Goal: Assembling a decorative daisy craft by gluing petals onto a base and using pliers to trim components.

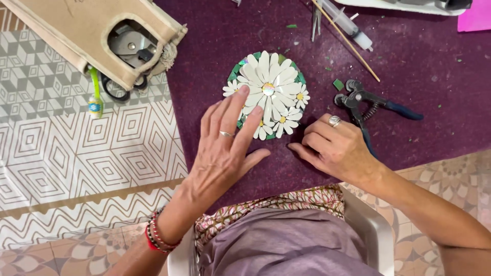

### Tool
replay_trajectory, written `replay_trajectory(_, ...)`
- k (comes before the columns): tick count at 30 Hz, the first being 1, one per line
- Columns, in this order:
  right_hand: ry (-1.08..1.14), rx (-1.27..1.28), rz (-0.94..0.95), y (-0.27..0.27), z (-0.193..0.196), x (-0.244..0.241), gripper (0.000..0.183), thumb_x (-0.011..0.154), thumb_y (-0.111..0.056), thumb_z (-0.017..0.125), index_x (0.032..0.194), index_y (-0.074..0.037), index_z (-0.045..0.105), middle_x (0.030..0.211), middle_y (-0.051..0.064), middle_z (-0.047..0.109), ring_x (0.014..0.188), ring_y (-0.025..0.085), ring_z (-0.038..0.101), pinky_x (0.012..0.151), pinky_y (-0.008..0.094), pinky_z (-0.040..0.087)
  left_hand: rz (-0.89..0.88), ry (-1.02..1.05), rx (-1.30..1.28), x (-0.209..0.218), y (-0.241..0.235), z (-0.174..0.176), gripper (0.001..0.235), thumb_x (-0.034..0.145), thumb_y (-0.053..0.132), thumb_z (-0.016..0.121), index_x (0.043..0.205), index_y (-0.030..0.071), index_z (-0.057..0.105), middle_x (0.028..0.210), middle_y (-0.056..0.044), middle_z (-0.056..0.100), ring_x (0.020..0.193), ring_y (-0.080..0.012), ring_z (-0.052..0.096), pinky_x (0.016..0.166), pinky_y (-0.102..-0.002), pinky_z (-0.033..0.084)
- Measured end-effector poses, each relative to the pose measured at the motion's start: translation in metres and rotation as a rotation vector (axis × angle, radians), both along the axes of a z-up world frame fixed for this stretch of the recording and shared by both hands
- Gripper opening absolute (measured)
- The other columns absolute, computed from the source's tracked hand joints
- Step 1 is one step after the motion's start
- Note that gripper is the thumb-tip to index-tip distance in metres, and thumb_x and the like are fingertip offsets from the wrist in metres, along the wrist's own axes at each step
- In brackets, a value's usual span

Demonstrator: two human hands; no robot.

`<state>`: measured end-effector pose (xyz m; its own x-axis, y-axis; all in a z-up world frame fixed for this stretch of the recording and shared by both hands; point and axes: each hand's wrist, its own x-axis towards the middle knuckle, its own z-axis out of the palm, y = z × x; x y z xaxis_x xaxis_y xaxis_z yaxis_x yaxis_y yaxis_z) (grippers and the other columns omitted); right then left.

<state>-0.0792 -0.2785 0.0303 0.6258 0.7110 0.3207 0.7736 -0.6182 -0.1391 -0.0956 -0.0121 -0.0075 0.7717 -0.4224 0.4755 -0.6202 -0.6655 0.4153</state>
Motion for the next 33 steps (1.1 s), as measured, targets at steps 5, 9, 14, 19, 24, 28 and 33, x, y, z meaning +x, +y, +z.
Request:
replay_trajectory(5,-0.057,-0.001,-0.023,0.009,-0.001,0.001,0.043,0.098,-0.030,0.083,0.070,-0.010,0.056,0.071,0.004,0.057,0.063,0.021,0.051,0.051,0.032,0.038,0.062,-0.058,0.069,0.001,-0.010,0.002,0.099,0.087,0.036,0.104,0.150,0.005,0.034,0.158,-0.029,0.038,0.141,-0.0435,0.055,0.115,-0.056,0.051)
replay_trajectory(9,-0.097,0.006,-0.066,0.017,-0.005,-0.002,0.054,0.097,-0.037,0.084,0.064,-0.012,0.050,0.063,0.003,0.048,0.057,0.021,0.046,0.049,0.034,0.033,0.062,-0.068,0.055,0.003,-0.013,0.001,0.089,0.094,0.034,0.100,0.148,0.005,0.035,0.157,-0.028,0.041,0.141,-0.0428,0.055,0.115,-0.056,0.050)
replay_trajectory(14,-0.117,0.003,-0.093,0.023,-0.009,-0.003,0.057,0.098,-0.038,0.085,0.063,-0.013,0.047,0.062,0.002,0.044,0.056,0.021,0.045,0.049,0.036,0.032,0.086,-0.129,0.044,0.005,-0.015,0.003,0.049,0.112,0.030,0.070,0.141,0.003,0.041,0.152,-0.028,0.046,0.136,-0.0430,0.060,0.113,-0.055,0.051)
replay_trajectory(19,-0.103,-0.008,-0.103,0.019,-0.014,-0.004,0.052,0.100,-0.030,0.081,0.064,-0.013,0.048,0.063,0.002,0.044,0.054,0.022,0.044,0.047,0.035,0.032,0.094,-0.138,0.052,0.004,-0.016,0.001,0.048,0.113,0.031,0.065,0.143,0.003,0.038,0.151,-0.027,0.048,0.136,-0.0424,0.060,0.114,-0.055,0.049)
replay_trajectory(24,-0.124,-0.009,-0.130,0.021,-0.016,-0.004,0.052,0.100,-0.028,0.082,0.063,-0.014,0.048,0.062,0.001,0.044,0.054,0.021,0.044,0.048,0.035,0.031,0.110,-0.128,0.089,0.004,-0.018,0.007,0.049,0.109,0.027,0.073,0.137,0.001,0.043,0.149,-0.027,0.050,0.134,-0.0411,0.061,0.113,-0.053,0.050)
replay_trajectory(28,-0.134,-0.003,-0.134,0.022,-0.017,-0.004,0.052,0.100,-0.029,0.082,0.064,-0.013,0.049,0.064,0.001,0.045,0.056,0.021,0.046,0.048,0.034,0.033,0.115,-0.106,0.060,0.004,-0.019,0.003,0.049,0.111,0.033,0.065,0.139,0.001,0.040,0.150,-0.028,0.049,0.135,-0.0427,0.060,0.115,-0.055,0.047)
replay_trajectory(33,-0.125,-0.011,-0.136,0.019,-0.015,-0.006,0.049,0.102,-0.030,0.078,0.065,-0.012,0.050,0.065,0.002,0.048,0.056,0.022,0.048,0.049,0.035,0.035,0.099,-0.095,0.052,0.003,-0.019,0.002,0.051,0.112,0.033,0.065,0.140,0.001,0.038,0.151,-0.029,0.048,0.135,-0.0440,0.060,0.116,-0.056,0.046)
